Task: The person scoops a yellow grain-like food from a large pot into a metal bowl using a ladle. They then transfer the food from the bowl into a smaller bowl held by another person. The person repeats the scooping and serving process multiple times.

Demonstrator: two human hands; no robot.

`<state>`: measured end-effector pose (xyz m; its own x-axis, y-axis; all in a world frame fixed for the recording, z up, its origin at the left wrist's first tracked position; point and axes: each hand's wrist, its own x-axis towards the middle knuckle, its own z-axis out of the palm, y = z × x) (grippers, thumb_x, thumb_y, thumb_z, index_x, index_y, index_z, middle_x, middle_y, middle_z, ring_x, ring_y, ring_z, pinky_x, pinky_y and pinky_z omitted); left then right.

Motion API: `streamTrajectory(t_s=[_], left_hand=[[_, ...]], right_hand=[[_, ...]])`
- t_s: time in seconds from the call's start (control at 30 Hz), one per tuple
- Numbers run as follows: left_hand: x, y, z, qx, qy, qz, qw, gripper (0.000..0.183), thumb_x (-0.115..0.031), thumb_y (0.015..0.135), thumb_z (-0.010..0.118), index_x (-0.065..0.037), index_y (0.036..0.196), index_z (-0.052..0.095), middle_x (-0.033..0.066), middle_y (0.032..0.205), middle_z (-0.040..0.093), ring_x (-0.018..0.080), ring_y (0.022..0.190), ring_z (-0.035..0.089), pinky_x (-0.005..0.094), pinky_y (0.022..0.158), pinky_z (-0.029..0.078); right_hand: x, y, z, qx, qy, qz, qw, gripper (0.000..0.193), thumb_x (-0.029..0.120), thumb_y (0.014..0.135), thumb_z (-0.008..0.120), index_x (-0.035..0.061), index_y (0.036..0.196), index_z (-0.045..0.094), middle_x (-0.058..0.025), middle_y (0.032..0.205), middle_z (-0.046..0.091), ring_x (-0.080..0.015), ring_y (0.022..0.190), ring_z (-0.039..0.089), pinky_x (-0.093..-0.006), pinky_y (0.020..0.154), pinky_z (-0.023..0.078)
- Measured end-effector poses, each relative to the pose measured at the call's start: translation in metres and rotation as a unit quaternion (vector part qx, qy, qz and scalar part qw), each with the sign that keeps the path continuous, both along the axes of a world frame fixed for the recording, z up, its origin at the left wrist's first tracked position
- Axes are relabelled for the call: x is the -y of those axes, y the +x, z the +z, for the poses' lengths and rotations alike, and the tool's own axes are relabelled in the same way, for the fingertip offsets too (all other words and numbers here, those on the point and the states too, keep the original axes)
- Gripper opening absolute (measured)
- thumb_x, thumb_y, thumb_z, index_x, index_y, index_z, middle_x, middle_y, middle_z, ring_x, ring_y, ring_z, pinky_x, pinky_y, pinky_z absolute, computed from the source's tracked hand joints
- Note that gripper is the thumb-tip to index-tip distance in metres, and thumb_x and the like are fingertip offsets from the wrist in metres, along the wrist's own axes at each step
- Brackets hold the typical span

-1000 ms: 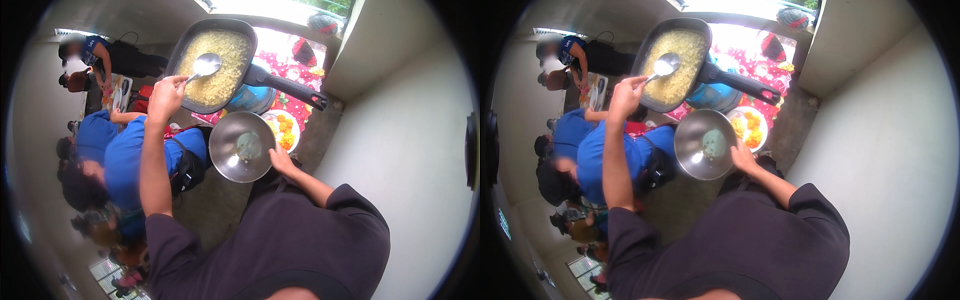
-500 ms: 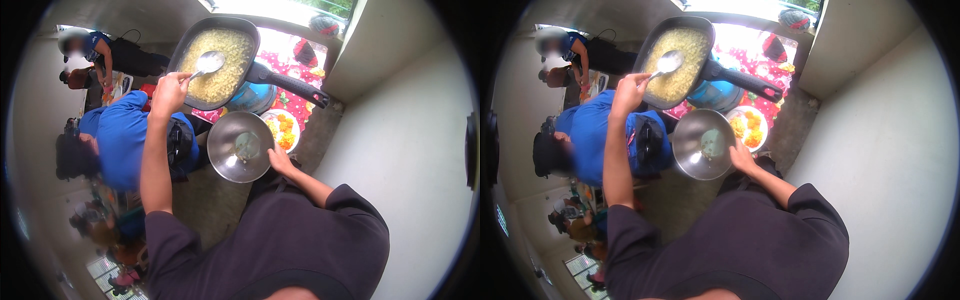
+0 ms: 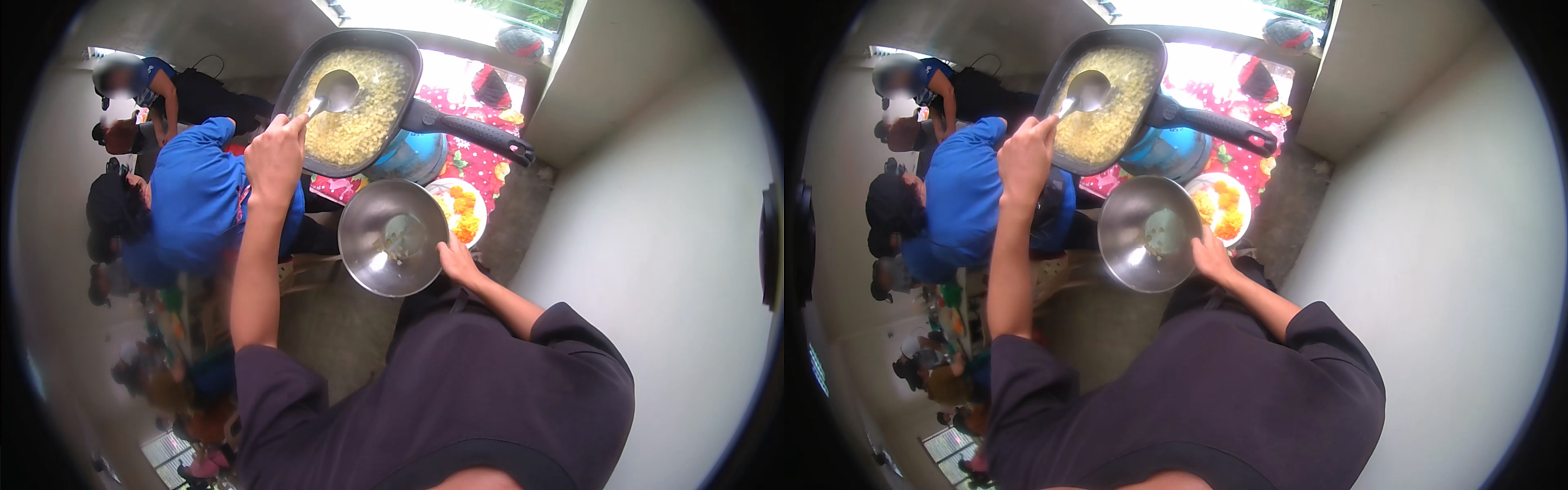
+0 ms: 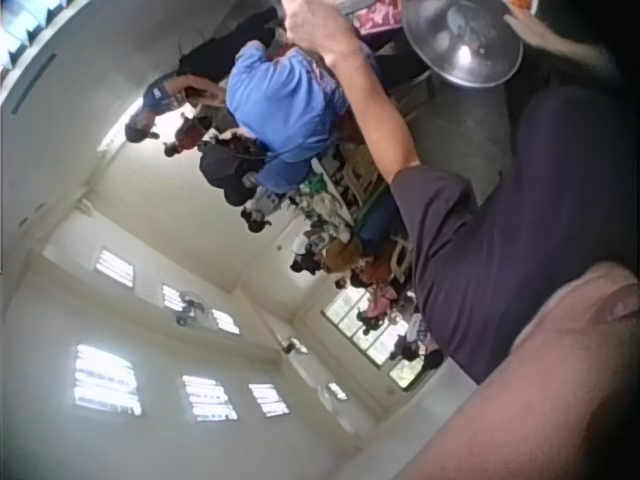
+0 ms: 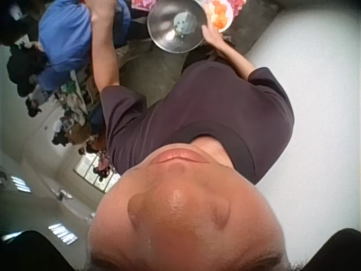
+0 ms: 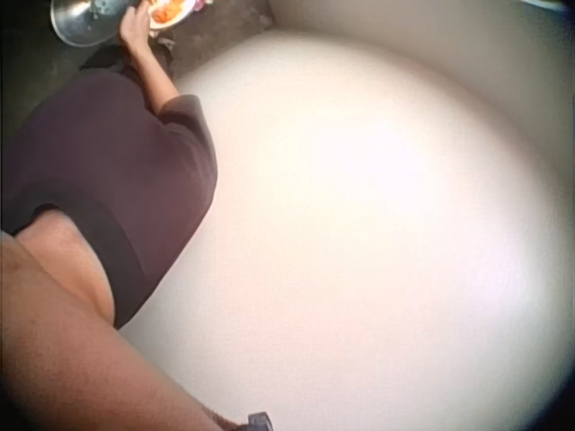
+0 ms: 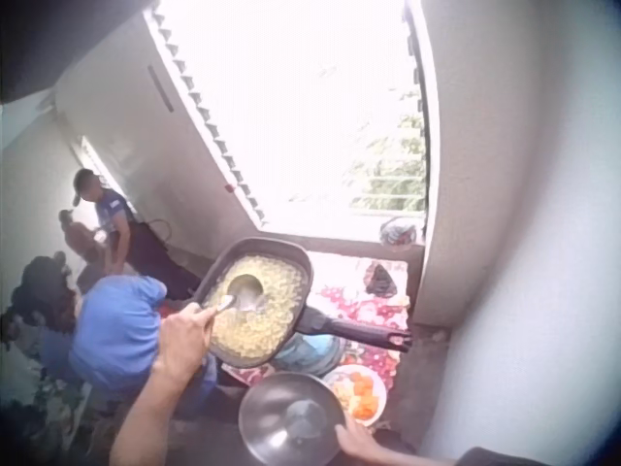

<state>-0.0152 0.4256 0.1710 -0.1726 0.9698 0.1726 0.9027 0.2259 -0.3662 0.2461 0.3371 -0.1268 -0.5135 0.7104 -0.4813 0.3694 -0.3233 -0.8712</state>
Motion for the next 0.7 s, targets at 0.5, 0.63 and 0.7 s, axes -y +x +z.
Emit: streamTrajectory(t_s=[0.5, 0.63, 0.7], left_hand=[[0.055, -0.065, -0.021, 0.054, 0.221, -0.145, 0.963, 0.02, -0.018, 0.092, 0.069, -0.019, 0.111, 0.075, 0.0016, 0.091, 0.068, 0.0218, 0.081, 0.069, 0.0368, 0.071, 0.055], [0.067, -0.075, -0.021, 0.128, 0.221, -0.102, 0.961, 0.019, -0.02, 0.092, 0.07, -0.017, 0.11, 0.075, 0.0044, 0.091, 0.069, 0.0241, 0.086, 0.07, 0.0377, 0.072, 0.056], [0.072, -0.088, -0.03, 0.131, 0.249, -0.134, 0.95, 0.02, -0.019, 0.093, 0.07, -0.016, 0.111, 0.076, 0.0049, 0.091, 0.069, 0.0256, 0.085, 0.07, 0.0393, 0.074, 0.056]], right_hand=[[0.048, -0.039, 0.044, 0.092, 0.01, -0.108, 0.99, 0.057, 0.028, 0.092, 0.047, -0.0013, 0.14, 0.047, -0.0359, 0.119, 0.063, -0.0508, 0.116, 0.058, -0.0522, 0.099, 0.044], [0.074, -0.063, 0.036, 0.088, 0.007, -0.17, 0.981, 0.044, 0.025, 0.09, 0.051, -0.0053, 0.122, 0.055, -0.025, 0.108, 0.066, -0.0354, 0.104, 0.063, -0.0426, 0.092, 0.048], [0.089, -0.072, 0.034, 0.087, 0.008, -0.182, 0.979, 0.044, 0.025, 0.09, 0.051, -0.006, 0.12, 0.056, -0.0228, 0.105, 0.066, -0.0322, 0.099, 0.064, -0.0412, 0.088, 0.05]])
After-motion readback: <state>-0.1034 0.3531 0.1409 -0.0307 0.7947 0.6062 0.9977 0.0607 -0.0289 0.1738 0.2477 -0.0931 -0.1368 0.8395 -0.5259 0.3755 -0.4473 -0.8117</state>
